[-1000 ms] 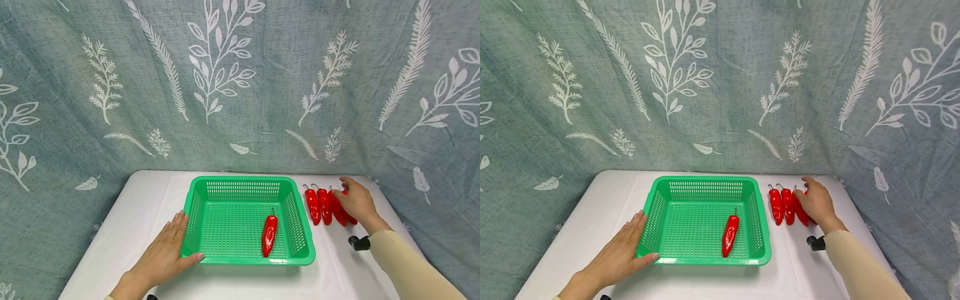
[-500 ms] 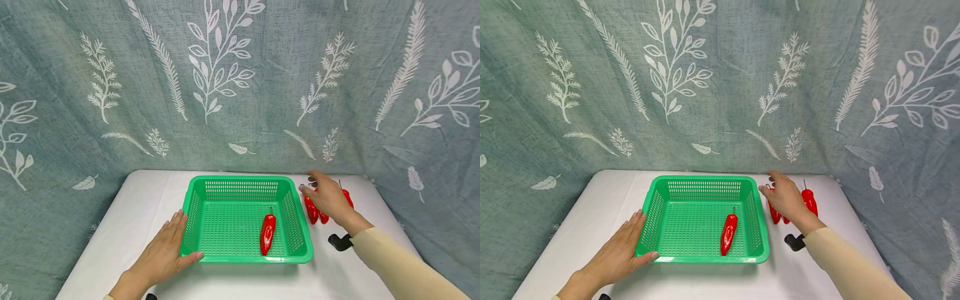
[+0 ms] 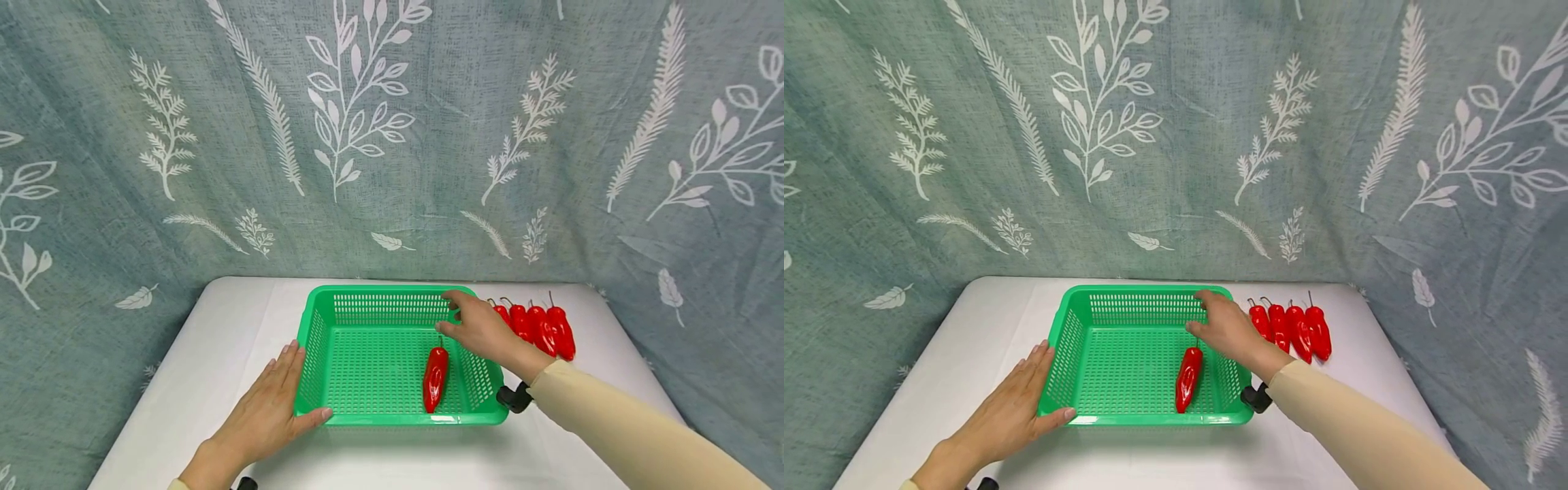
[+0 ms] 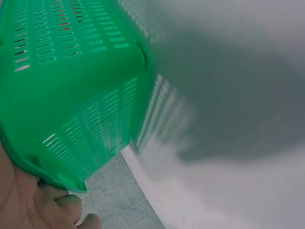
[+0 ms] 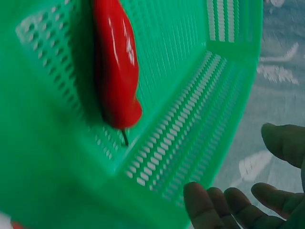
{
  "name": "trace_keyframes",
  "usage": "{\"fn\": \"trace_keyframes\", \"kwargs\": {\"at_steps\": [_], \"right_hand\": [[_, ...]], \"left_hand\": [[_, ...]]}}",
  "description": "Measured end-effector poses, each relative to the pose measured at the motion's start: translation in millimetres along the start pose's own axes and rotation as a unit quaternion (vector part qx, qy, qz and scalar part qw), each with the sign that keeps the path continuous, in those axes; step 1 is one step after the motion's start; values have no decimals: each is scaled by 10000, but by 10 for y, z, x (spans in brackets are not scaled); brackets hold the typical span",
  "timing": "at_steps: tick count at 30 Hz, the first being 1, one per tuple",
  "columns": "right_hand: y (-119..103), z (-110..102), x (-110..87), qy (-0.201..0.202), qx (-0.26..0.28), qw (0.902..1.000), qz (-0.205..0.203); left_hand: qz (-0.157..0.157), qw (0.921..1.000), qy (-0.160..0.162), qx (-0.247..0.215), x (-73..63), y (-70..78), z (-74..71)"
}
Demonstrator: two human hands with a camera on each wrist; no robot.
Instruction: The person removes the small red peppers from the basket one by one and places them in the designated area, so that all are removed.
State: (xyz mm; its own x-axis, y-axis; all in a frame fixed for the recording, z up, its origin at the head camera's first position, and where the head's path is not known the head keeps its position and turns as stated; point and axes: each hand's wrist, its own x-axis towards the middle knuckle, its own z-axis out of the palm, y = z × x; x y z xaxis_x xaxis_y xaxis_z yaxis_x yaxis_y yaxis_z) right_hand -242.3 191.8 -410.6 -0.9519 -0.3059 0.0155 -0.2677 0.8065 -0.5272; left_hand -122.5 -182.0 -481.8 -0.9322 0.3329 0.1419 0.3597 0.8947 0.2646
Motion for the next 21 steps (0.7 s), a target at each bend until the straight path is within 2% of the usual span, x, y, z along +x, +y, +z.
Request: {"fn": "trace_keyframes", "kwargs": {"at_steps": [9, 13, 21], "right_hand": [[-49, 272, 34, -579, 114, 9982, 47], [-24, 291, 37, -755, 367, 9965, 16], [13, 314, 85, -1127, 470, 9924, 138]], "left_hand": [[-55, 9998, -73, -154, 17, -9, 16], [-47, 9999, -62, -143, 18, -4, 15], [-53, 9999, -39, -104, -2, -16, 5]]}}
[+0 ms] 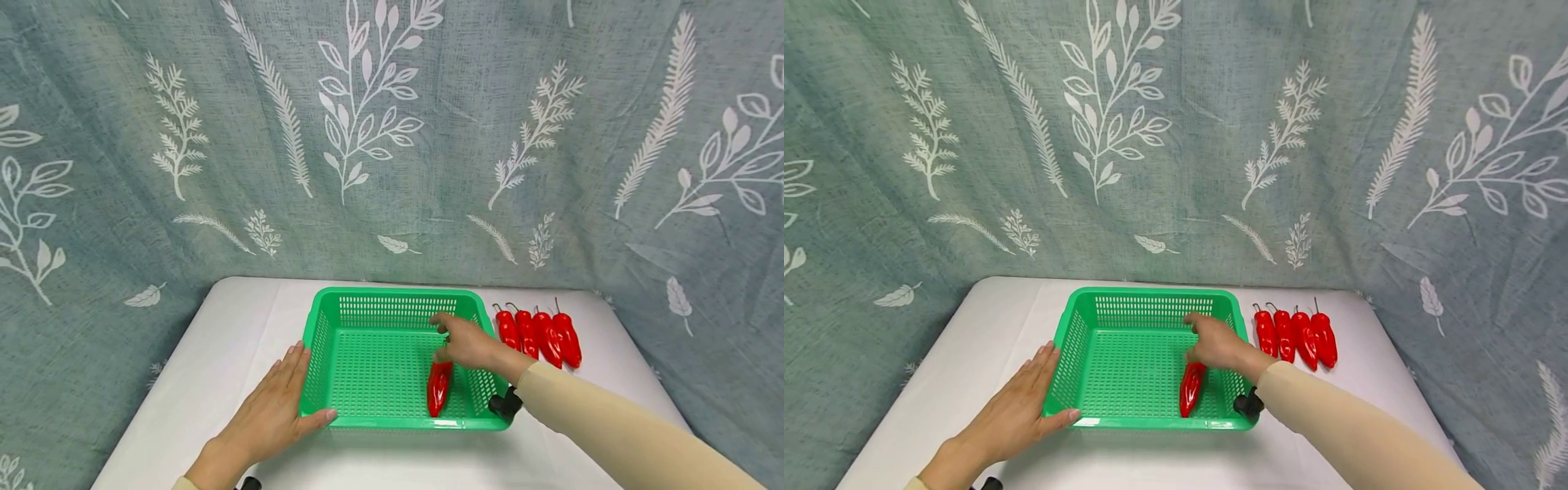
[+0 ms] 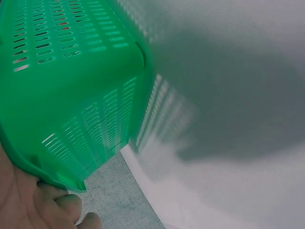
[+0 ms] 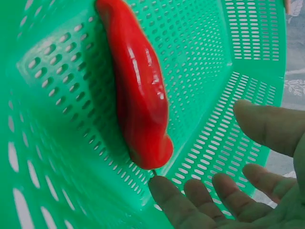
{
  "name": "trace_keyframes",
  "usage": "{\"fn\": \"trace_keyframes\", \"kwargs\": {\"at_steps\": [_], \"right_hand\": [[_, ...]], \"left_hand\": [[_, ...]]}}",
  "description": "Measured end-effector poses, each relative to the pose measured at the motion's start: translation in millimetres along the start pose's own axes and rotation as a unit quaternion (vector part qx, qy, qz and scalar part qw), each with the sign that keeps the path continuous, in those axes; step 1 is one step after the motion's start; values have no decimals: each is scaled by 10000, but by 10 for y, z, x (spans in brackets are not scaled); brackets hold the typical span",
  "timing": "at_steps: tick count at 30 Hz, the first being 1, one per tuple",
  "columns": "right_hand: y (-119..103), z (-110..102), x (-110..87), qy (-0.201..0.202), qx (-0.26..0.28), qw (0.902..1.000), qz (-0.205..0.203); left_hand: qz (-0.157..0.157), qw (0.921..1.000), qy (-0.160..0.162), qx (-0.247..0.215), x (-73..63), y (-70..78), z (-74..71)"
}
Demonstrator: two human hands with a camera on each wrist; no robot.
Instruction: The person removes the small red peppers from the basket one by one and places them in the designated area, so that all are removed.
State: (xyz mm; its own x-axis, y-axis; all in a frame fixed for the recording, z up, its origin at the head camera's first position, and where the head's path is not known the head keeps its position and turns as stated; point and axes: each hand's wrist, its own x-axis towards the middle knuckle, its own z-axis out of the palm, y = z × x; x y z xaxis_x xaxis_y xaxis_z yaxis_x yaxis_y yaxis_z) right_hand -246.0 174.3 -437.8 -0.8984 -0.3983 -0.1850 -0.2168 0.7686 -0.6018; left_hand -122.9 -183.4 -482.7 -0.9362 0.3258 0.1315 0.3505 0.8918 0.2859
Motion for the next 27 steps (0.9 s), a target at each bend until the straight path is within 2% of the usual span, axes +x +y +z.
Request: {"fn": "trace_keyframes", "kwargs": {"at_steps": [9, 17, 20, 27], "right_hand": [[37, 134, 103, -519, 329, 9981, -62], [4, 242, 223, -891, 612, 9916, -707], [22, 264, 231, -919, 667, 9912, -682], [65, 316, 221, -964, 113, 9946, -363]], "left_hand": [[-38, 9999, -53, -87, -11, -2, 5], [-34, 10000, -19, -31, -22, 1, 10], [-10, 10000, 13, 18, -18, 2, 9], [-59, 10000, -8, 57, -11, -1, 7]]}}
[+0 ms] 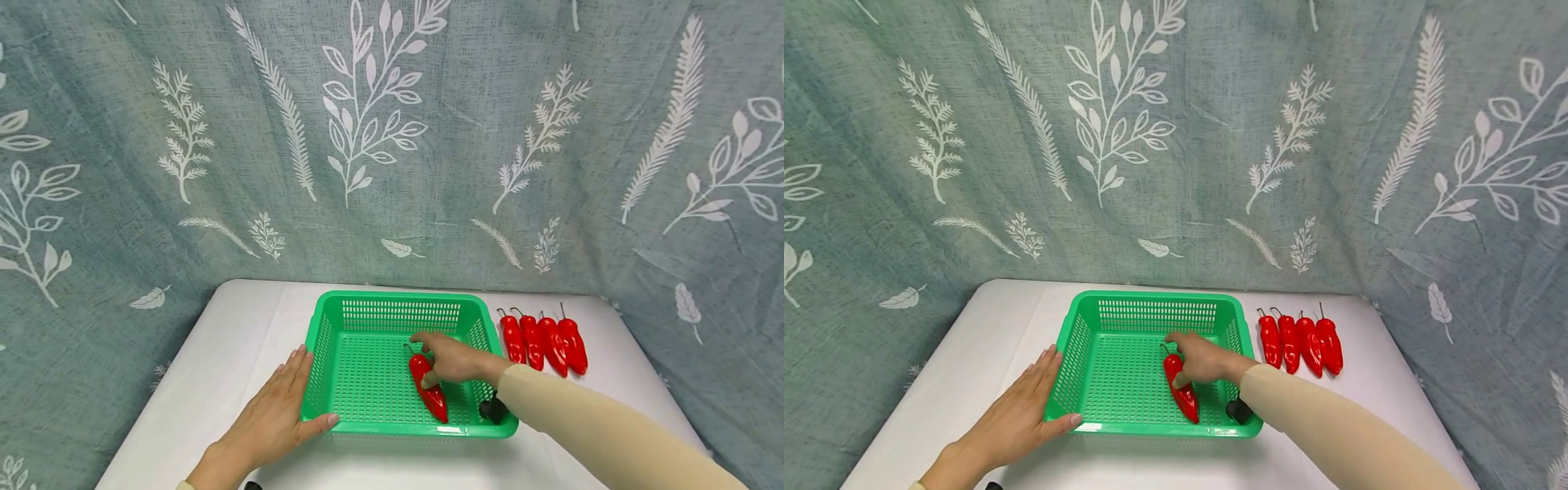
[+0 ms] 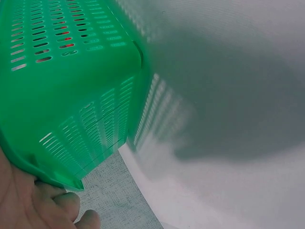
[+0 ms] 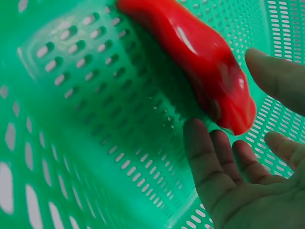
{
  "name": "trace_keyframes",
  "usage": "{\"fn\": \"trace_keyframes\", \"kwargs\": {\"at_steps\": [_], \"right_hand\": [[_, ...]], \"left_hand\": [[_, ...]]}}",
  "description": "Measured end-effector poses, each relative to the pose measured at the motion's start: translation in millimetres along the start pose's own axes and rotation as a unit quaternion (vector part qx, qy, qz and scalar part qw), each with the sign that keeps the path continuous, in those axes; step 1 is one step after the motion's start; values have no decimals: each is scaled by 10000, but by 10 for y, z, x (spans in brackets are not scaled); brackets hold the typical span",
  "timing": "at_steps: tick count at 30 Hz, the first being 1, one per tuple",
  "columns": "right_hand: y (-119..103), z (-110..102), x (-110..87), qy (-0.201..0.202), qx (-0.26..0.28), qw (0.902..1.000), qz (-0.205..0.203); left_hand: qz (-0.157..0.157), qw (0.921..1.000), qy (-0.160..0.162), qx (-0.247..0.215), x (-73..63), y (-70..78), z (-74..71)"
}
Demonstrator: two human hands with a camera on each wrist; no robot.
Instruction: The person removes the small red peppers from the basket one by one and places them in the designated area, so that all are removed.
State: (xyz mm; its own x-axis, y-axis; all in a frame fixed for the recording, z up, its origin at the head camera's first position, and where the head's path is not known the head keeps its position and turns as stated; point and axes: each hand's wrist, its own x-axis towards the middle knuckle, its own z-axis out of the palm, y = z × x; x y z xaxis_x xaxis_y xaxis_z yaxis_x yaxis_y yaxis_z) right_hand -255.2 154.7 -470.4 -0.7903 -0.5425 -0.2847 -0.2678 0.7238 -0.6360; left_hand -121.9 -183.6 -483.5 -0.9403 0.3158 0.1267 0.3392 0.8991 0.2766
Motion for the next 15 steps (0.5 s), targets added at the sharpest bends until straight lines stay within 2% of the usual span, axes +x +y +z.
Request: {"fn": "trace_keyframes", "kwargs": {"at_steps": [9, 15], "right_hand": [[32, 65, 38, -341, 73, 9992, 185], [4, 111, 51, -308, -94, 9994, 89]], "left_hand": [[12, 10000, -45, -56, 7, 2, -6], [-9, 9999, -59, -87, 4, 1, -16]]}}
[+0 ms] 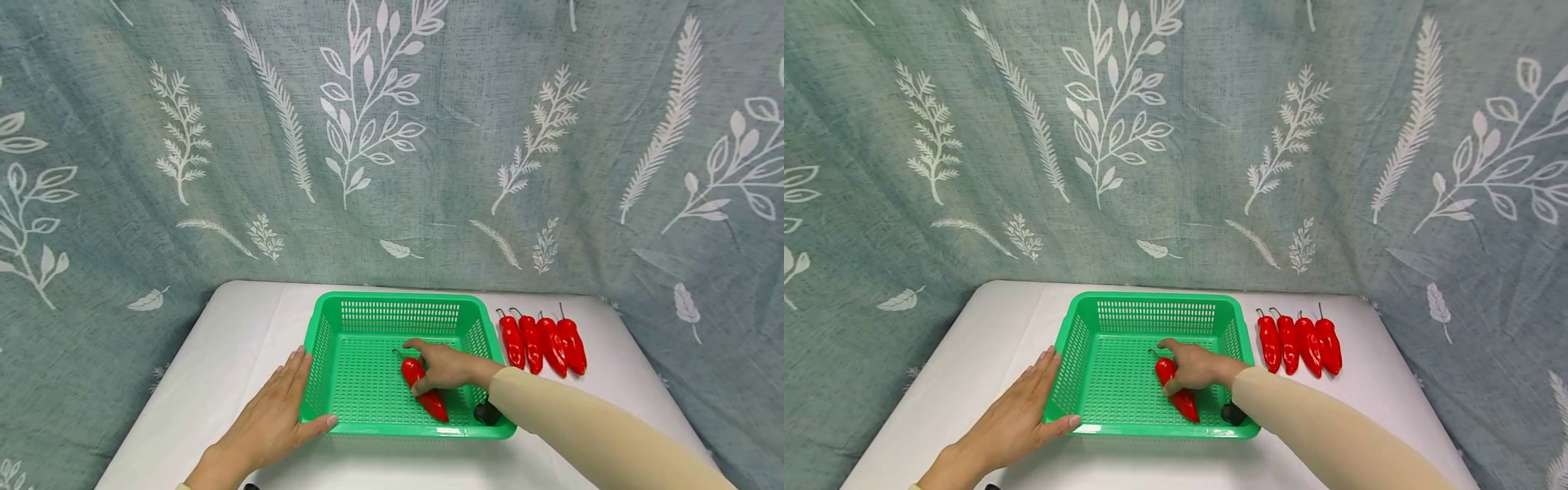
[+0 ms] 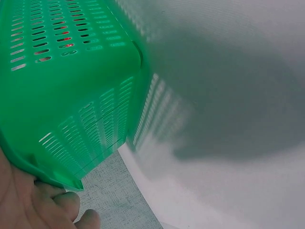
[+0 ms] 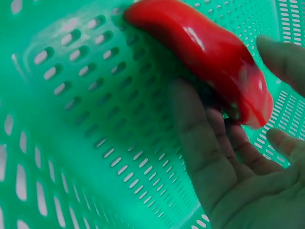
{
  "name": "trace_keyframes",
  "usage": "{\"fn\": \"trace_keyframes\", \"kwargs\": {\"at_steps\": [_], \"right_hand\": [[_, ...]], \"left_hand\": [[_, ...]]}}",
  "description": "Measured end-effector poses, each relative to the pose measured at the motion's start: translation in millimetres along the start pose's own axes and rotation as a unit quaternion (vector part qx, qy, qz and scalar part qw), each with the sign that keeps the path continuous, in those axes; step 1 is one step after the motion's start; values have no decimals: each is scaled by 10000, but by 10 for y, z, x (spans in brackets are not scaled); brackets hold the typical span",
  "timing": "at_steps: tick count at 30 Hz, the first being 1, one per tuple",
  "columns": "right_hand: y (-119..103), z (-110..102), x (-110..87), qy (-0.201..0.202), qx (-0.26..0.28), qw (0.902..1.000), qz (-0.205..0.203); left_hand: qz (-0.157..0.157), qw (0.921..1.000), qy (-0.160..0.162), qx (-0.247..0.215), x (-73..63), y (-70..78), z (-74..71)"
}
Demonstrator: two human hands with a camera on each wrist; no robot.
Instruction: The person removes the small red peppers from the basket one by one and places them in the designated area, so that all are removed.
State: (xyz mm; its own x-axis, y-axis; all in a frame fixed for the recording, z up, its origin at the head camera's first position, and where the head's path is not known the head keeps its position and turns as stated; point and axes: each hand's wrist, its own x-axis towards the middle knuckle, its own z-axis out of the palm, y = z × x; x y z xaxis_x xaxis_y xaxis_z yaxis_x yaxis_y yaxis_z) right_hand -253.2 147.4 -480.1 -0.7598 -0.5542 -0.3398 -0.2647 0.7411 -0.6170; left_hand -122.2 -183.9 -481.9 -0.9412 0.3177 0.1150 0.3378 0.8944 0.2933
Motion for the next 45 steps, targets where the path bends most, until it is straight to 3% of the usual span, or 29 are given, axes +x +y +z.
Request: {"fn": "trace_keyframes", "kwargs": {"at_steps": [7, 27, 45], "right_hand": [[-12, 20, -16, 132, -139, 9998, 111], [-92, -162, -6, 1001, 654, 9928, -33], [-191, -434, -162, 1504, 1275, 9802, -190]], "left_hand": [[-50, 9999, -87, -83, 1, 5, 27], [15, 9999, 90, -73, -11, 8, 16], [209, 9983, 371, 387, -17, 22, 22]]}}
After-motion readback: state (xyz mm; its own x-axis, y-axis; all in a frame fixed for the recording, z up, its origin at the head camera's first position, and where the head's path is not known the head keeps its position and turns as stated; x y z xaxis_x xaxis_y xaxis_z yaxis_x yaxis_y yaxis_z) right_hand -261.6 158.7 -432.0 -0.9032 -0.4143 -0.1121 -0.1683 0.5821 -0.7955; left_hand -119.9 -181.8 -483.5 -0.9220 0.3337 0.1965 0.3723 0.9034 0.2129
